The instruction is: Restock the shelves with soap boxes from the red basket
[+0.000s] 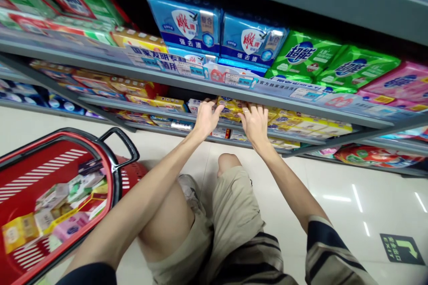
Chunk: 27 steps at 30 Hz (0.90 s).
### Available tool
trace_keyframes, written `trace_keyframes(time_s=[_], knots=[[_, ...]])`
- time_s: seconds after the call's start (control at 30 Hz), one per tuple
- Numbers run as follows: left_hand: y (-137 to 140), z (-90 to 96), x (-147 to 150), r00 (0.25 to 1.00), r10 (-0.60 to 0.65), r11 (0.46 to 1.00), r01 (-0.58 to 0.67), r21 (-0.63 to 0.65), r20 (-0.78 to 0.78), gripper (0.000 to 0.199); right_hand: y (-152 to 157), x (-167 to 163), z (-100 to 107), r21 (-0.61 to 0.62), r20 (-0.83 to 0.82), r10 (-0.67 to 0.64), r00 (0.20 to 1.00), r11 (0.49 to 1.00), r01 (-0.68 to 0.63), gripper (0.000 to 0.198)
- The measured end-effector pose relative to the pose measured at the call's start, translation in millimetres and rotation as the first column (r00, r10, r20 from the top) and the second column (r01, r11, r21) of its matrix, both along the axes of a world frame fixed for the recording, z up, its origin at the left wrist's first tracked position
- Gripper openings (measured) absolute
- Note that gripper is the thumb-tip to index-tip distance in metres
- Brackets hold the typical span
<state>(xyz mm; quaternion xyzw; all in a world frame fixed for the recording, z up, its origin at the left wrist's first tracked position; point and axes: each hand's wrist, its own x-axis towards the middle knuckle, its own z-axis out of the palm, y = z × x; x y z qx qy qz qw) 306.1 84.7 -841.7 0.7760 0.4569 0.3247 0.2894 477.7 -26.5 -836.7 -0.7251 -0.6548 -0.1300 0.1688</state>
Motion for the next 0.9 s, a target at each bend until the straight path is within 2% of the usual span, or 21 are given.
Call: trace_keyframes(time_s=[0.4,0.5,0.57,0.63,0.7,0.77,0.83,0.9], knots=[[-2.5,4.6,-5.0,0.999,-0.032,0.999,0.033,-0.014,0.021,0.036,-2.9,-2.5,3.2,0.009,-0.020,0.002,1.000,1.000,-0.002,0.047],[-5.8,8.8,-10.2,0.999,0.030,0.998,-0.031,0.048,0.030,0.034,-27.4,1.3,-5.3,0.101,-0.108,0.025,0.994,0.995,-0.014,0.045],[-13.3,12.0,-15.6,0.993,0.093,0.990,-0.101,0.096,0.079,0.030,-54.5,11.3,-19.6,0.176,-0.211,0.031,0.977,0.984,0.006,0.040],[-25.7,12.4,-19.1,0.989,0.086,0.988,-0.100,0.114,0.122,0.033,-83.0,28.0,-38.2,0.207,-0.319,0.005,0.948,0.976,0.064,0.036],[-40.7,7.6,-16.6,0.996,-0.021,0.991,0.010,0.130,0.088,0.034,-105.8,49.0,-56.1,0.190,-0.397,-0.053,0.916,0.972,0.138,0.036],[-55.4,-2.4,-5.3,0.982,-0.179,0.971,0.186,0.148,-0.061,0.029,-118.8,69.7,-68.7,0.149,-0.425,-0.137,0.895,0.964,0.219,0.038],[-67.2,-14.4,14.2,0.919,-0.300,0.927,0.344,0.148,-0.256,0.027,-122.5,86.6,-73.9,0.098,-0.416,-0.225,0.881,0.952,0.290,0.038],[-75.5,-24.2,38.8,0.837,-0.363,0.884,0.448,0.133,-0.409,0.030,-120.3,97.7,-72.8,0.046,-0.388,-0.289,0.875,0.942,0.331,0.037]])
